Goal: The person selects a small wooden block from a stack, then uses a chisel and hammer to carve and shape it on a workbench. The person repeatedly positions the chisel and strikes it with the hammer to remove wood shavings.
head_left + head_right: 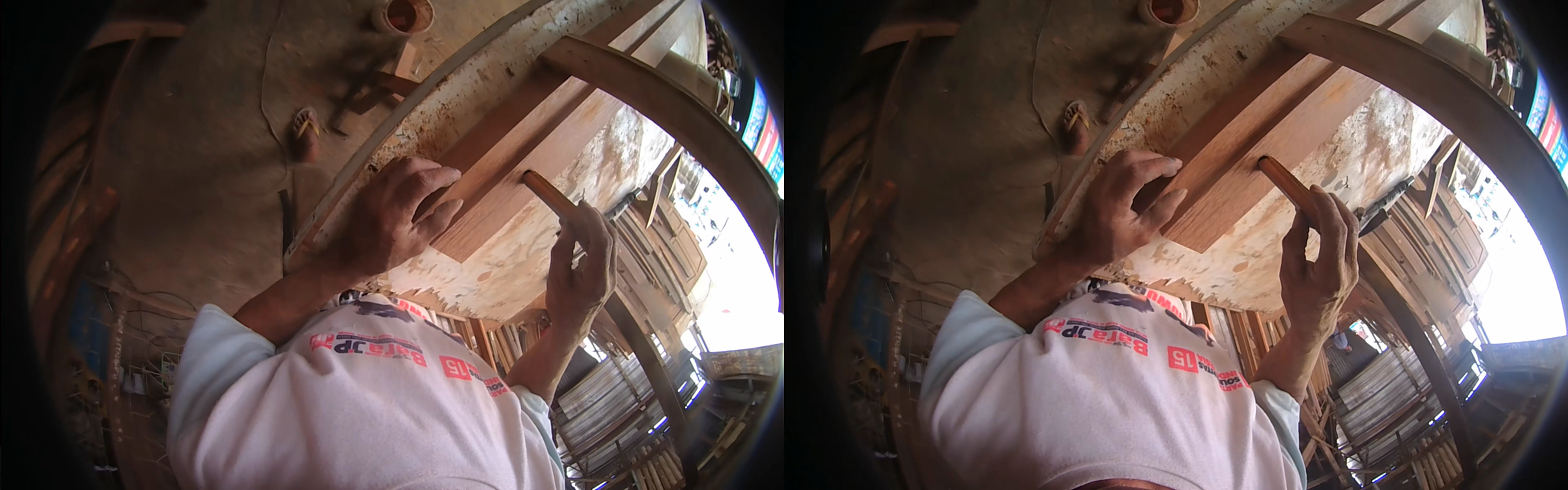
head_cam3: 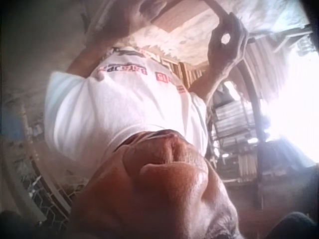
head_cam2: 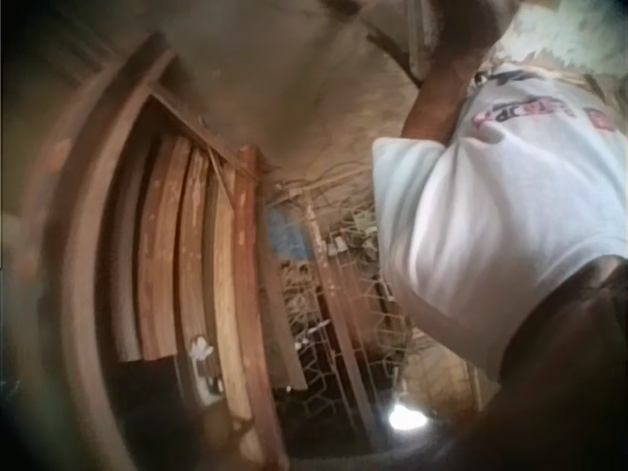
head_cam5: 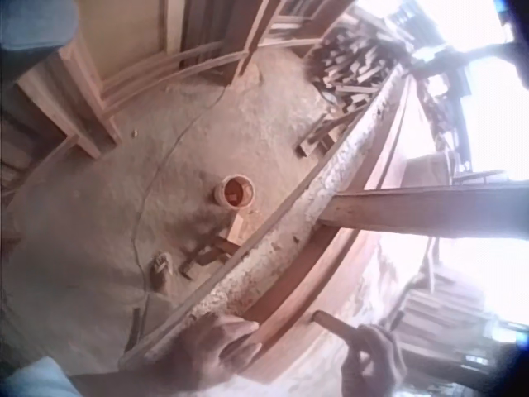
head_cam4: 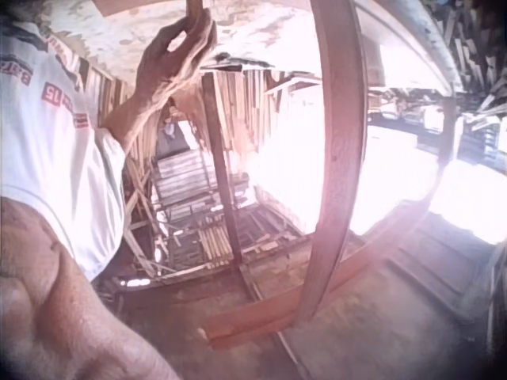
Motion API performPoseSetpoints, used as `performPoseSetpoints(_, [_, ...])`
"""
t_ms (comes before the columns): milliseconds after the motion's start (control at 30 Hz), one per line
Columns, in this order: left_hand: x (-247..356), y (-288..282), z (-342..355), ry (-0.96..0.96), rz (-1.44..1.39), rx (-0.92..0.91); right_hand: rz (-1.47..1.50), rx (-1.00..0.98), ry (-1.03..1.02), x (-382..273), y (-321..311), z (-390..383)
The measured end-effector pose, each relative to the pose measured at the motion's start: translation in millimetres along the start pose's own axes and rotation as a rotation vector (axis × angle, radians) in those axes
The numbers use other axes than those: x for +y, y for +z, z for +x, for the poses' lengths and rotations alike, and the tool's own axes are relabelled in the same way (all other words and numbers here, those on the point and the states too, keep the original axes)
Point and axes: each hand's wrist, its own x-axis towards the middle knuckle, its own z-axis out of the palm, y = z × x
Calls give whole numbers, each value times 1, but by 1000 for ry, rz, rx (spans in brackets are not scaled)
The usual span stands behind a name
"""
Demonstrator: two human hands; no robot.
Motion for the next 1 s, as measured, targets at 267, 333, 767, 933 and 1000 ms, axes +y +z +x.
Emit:
performPoseSetpoints(267, [29,44,44,308,231,-170,161,51,7,5,7,-7])
performPoseSetpoints(333, [26,60,59,362,237,-234,181,73,-32,6,10,-6])
performPoseSetpoints(767, [46,69,83,540,612,-265,572,214,375,118,55,-144])
performPoseSetpoints(933, [61,78,76,505,664,-235,576,331,540,150,126,-241])
performPoseSetpoints(1000, [64,80,75,513,678,-244,613,454,591,147,145,-254])
